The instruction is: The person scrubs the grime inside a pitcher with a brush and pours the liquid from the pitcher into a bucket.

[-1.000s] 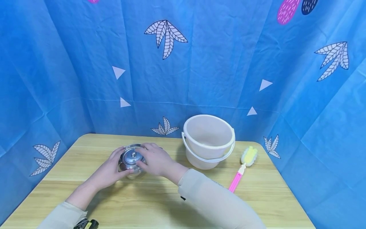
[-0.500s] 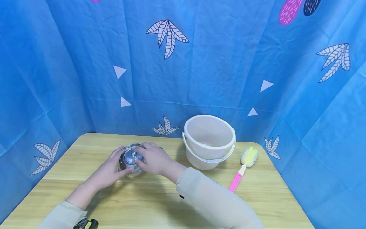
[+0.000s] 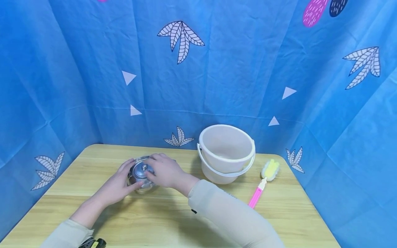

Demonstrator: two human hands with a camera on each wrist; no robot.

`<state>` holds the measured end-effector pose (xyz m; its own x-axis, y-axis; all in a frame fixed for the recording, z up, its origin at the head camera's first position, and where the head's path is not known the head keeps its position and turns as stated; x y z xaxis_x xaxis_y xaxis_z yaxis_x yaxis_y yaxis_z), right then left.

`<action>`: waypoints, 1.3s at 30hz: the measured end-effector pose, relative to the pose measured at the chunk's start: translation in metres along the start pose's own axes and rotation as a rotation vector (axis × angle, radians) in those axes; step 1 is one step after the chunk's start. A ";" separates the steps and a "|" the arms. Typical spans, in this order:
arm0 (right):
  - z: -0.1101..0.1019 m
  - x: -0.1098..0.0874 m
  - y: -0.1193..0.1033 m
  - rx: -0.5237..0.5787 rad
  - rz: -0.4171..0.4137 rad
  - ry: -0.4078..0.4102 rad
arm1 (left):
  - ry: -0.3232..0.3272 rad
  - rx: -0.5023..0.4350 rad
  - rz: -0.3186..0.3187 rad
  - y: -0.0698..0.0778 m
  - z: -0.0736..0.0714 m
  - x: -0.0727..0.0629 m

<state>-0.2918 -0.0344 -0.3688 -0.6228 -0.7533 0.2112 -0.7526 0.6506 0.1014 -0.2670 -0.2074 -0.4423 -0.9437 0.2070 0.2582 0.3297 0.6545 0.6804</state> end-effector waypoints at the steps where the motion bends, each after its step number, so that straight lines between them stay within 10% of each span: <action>1: 0.000 0.001 0.000 0.002 0.002 -0.002 | 0.001 0.002 0.001 0.000 0.000 0.000; 39: 0.010 0.019 -0.004 -0.072 0.010 0.012 | -0.001 -0.013 0.033 0.001 -0.001 -0.001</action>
<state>-0.3024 -0.0526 -0.3745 -0.6272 -0.7459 0.2243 -0.7289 0.6636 0.1684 -0.2657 -0.2078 -0.4408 -0.9324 0.2289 0.2798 0.3607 0.6381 0.6802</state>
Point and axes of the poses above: each hand's wrist, its own x-axis towards the middle knuckle, its own z-axis out of the palm, y = z × x, the point moved 5 cm from there along x, towards the middle knuckle, and after that the axes turned 13 degrees about -x, right-handed, at the moved point
